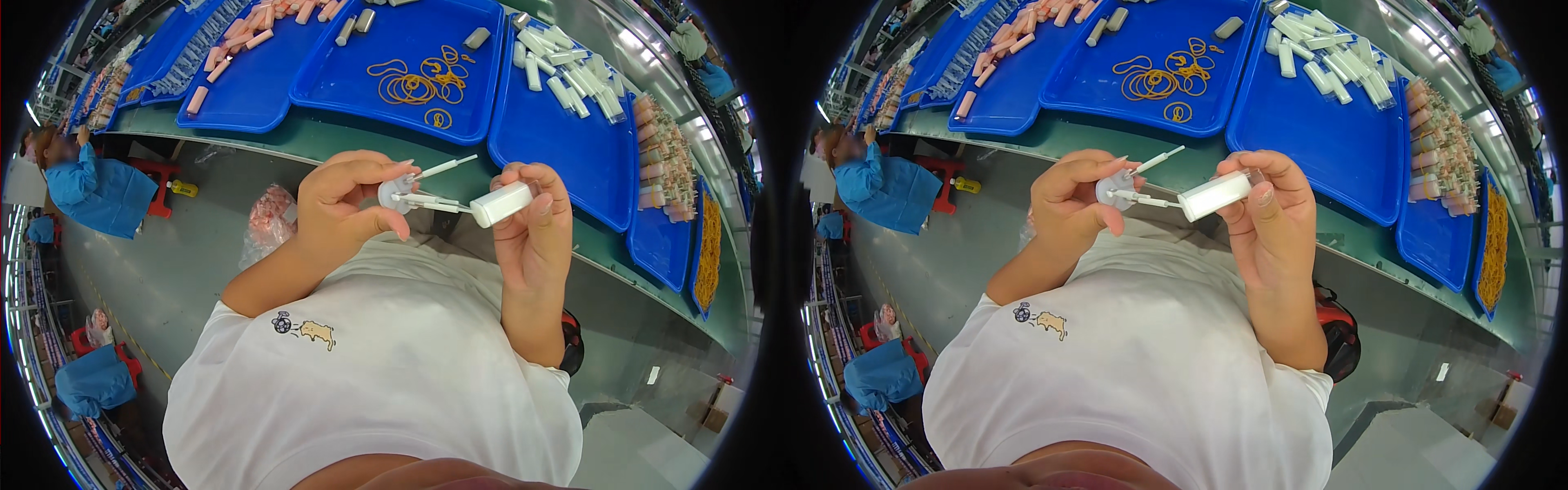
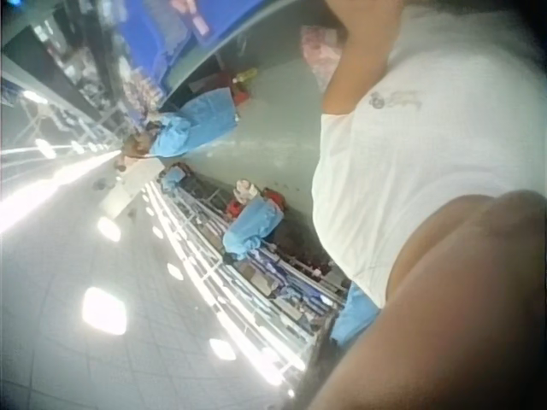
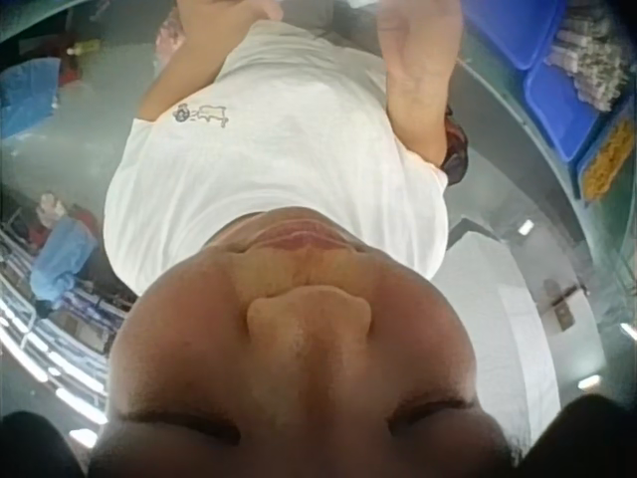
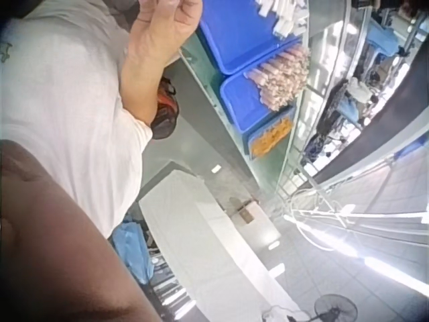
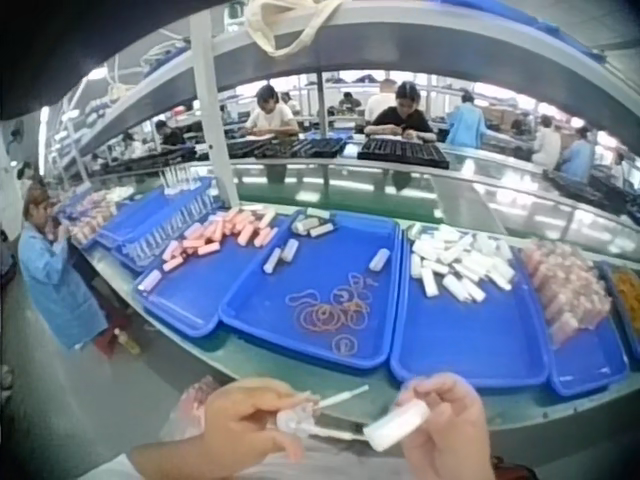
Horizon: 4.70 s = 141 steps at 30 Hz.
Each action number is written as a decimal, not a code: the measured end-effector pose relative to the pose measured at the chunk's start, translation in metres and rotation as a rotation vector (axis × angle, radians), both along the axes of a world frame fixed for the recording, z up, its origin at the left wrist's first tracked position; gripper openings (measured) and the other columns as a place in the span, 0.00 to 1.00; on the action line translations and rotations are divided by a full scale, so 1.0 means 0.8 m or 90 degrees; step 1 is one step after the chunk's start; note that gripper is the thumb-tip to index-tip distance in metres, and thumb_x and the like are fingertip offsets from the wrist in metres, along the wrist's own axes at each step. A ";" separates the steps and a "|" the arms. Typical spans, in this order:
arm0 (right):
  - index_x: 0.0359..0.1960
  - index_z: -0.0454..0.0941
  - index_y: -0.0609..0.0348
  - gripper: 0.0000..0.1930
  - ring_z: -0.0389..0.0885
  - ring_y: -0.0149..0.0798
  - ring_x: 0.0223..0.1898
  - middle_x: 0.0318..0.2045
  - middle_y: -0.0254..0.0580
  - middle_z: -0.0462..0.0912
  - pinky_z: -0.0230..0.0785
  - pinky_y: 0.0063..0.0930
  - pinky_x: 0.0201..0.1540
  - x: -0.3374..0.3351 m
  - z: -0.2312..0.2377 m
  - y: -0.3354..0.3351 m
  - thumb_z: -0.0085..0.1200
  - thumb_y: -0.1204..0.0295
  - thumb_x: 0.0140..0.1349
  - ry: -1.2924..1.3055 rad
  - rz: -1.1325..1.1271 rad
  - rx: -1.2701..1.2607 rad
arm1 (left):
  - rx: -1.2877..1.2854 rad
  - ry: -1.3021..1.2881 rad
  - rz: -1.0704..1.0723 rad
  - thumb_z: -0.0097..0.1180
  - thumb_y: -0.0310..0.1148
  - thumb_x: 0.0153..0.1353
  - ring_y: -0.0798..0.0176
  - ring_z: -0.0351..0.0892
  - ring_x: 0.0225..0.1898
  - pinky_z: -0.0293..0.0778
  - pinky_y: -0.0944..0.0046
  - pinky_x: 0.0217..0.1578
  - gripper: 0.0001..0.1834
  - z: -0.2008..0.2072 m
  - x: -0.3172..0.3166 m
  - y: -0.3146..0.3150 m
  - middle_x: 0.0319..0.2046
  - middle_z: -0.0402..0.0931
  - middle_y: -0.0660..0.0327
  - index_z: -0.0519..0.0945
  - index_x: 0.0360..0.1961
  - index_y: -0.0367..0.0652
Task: Assembling small plastic components and bundling them with rubber bands on a factory production line.
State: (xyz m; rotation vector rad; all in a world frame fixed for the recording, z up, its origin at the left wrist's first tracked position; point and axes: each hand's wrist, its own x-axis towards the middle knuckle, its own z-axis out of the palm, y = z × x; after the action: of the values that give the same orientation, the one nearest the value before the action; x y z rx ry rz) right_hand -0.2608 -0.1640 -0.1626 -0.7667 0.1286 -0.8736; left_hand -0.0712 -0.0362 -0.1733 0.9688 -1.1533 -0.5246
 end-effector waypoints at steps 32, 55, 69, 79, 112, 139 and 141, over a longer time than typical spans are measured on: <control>0.36 0.74 0.66 0.08 0.82 0.32 0.29 0.35 0.47 0.77 0.80 0.20 0.28 -0.011 0.002 0.001 0.56 0.87 0.58 0.186 -0.178 -0.262 | 0.090 -0.166 0.065 0.77 0.25 0.36 0.64 0.81 0.36 0.81 0.68 0.37 0.26 0.013 -0.005 -0.001 0.36 0.79 0.56 0.84 0.42 0.37; 0.40 0.84 0.62 0.17 0.75 0.34 0.36 0.41 0.44 0.77 0.67 0.24 0.37 -0.034 0.006 -0.007 0.70 0.76 0.46 0.265 -0.240 -0.575 | 0.236 0.310 -0.276 0.67 0.44 0.56 0.64 0.83 0.33 0.81 0.63 0.32 0.23 0.001 -0.001 -0.005 0.35 0.81 0.56 0.77 0.44 0.37; 0.38 0.85 0.57 0.17 0.71 0.38 0.44 0.44 0.43 0.74 0.65 0.27 0.42 -0.017 -0.018 0.000 0.72 0.70 0.44 0.200 -0.272 -0.628 | 0.256 0.473 -0.396 0.59 0.46 0.63 0.66 0.81 0.30 0.80 0.65 0.33 0.16 -0.009 -0.026 -0.008 0.33 0.79 0.61 0.74 0.37 0.44; 0.38 0.85 0.55 0.16 0.71 0.44 0.50 0.48 0.44 0.77 0.66 0.35 0.50 -0.017 -0.016 -0.004 0.70 0.66 0.46 0.209 -0.280 -0.674 | 0.267 0.430 -0.379 0.61 0.46 0.61 0.64 0.82 0.35 0.81 0.61 0.36 0.18 -0.005 -0.029 -0.007 0.37 0.79 0.60 0.75 0.40 0.44; 0.48 0.80 0.55 0.18 0.77 0.49 0.54 0.49 0.46 0.81 0.71 0.36 0.55 0.162 0.076 -0.229 0.55 0.83 0.55 0.816 -0.212 -1.218 | 0.073 0.456 -0.060 0.59 0.31 0.64 0.60 0.80 0.49 0.81 0.63 0.47 0.18 -0.009 0.054 0.062 0.53 0.76 0.50 0.75 0.54 0.40; 0.45 0.75 0.65 0.14 0.85 0.41 0.39 0.48 0.60 0.79 0.79 0.24 0.36 0.017 0.006 -0.013 0.60 0.82 0.58 0.011 0.184 -0.145 | -0.007 0.129 -0.034 0.66 0.20 0.54 0.62 0.77 0.50 0.79 0.69 0.42 0.19 0.000 0.023 0.028 0.45 0.73 0.57 0.81 0.49 0.38; 0.46 0.74 0.65 0.14 0.85 0.41 0.40 0.48 0.61 0.78 0.79 0.24 0.36 0.014 -0.005 -0.012 0.60 0.83 0.58 0.010 0.173 -0.139 | -0.008 0.110 -0.020 0.66 0.19 0.53 0.61 0.77 0.51 0.79 0.69 0.40 0.20 -0.004 0.021 0.026 0.45 0.73 0.56 0.81 0.49 0.38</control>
State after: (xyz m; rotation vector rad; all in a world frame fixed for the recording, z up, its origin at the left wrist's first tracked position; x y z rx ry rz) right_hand -0.2492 -0.1733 -0.1668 -0.9702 -0.0587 -0.6294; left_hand -0.0544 -0.0154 -0.1764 0.8783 -1.0176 -0.6143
